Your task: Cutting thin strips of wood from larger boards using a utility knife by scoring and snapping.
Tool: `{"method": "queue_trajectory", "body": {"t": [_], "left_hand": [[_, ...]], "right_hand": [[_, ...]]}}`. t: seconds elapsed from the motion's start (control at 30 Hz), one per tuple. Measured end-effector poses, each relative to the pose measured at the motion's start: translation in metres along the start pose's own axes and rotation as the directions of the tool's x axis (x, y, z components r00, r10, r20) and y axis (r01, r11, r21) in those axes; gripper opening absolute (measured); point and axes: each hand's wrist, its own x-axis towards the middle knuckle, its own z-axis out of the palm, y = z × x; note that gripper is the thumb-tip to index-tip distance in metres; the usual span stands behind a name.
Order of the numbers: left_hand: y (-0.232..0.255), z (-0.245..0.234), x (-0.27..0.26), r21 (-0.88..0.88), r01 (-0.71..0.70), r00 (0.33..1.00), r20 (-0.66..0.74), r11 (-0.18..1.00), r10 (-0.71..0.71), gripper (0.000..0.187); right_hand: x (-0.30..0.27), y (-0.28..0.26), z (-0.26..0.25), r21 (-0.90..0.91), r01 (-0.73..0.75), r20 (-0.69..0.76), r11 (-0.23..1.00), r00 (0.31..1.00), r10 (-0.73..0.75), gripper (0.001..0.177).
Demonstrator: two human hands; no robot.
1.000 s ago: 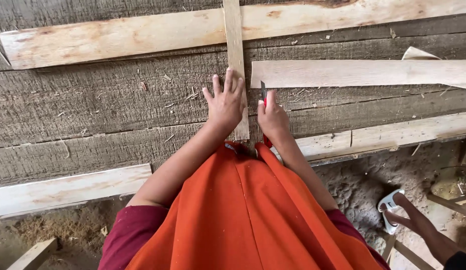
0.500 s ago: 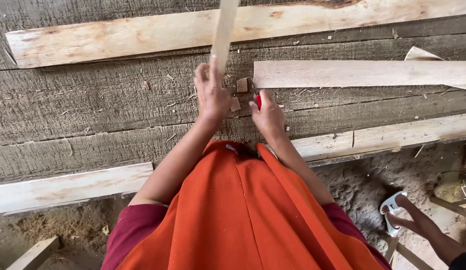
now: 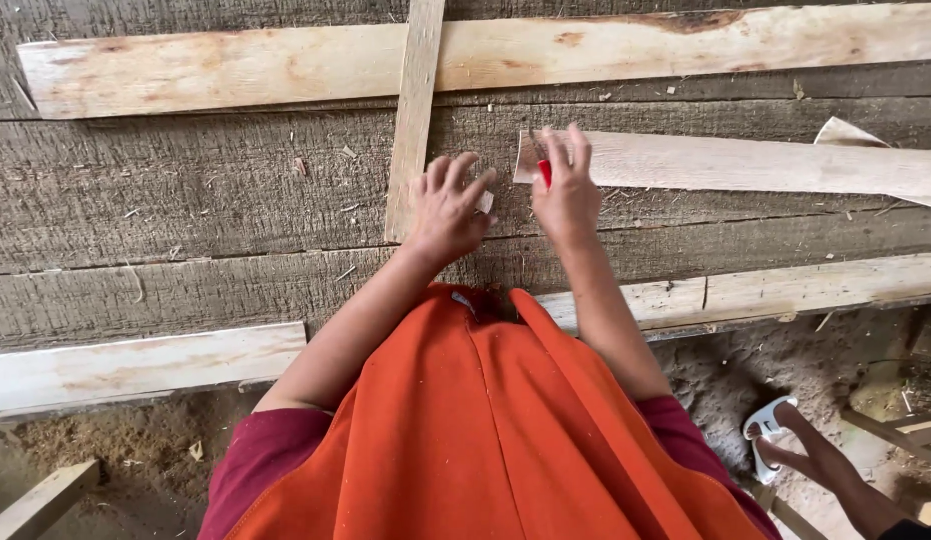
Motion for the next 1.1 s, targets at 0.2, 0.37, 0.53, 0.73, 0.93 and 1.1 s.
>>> {"method": "queue_trajectory", "body": {"t": [0.2,0.37,0.53,0.73,0.93,1.1], "left_hand": [[-0.010,0.015,0.008,0.158,0.077,0.987,0.129,0.984,-0.097,0.024],[-0.026,0.006,0.024,0.169,0.278,0.960,-0.085,0.946,-0.267,0.042],[-0.042,-0.005,0.023,0.136,0.604,0.793,-0.003,0.785,-0.609,0.069],[-0.055,-0.004,0.004,-0.058,0.348,0.877,-0.333,0.936,-0.347,0.022],[-0.030,-0.042,-0.012,-0.294,0.606,0.759,0.490,0.739,-0.428,0.025],[-0.054,-0.008,-0.025,-0.014,0.545,0.700,0.558,0.838,-0.446,0.016]], "right_hand": [[0.021,0.034,-0.015,0.026,0.003,0.184,1.000,0.983,-0.008,0.054],[0.024,0.032,-0.032,0.120,-0.030,0.279,0.992,0.960,-0.005,0.034],[0.009,-0.010,-0.039,0.112,-0.116,0.440,0.987,0.896,0.055,0.022],[0.003,-0.045,-0.007,0.075,-0.055,0.536,0.996,0.844,0.006,0.024],[-0.004,-0.060,-0.007,0.160,-0.110,0.541,0.981,0.841,0.006,0.021],[0.001,-0.007,0.023,0.036,0.016,0.540,0.999,0.841,-0.033,0.023]]}}
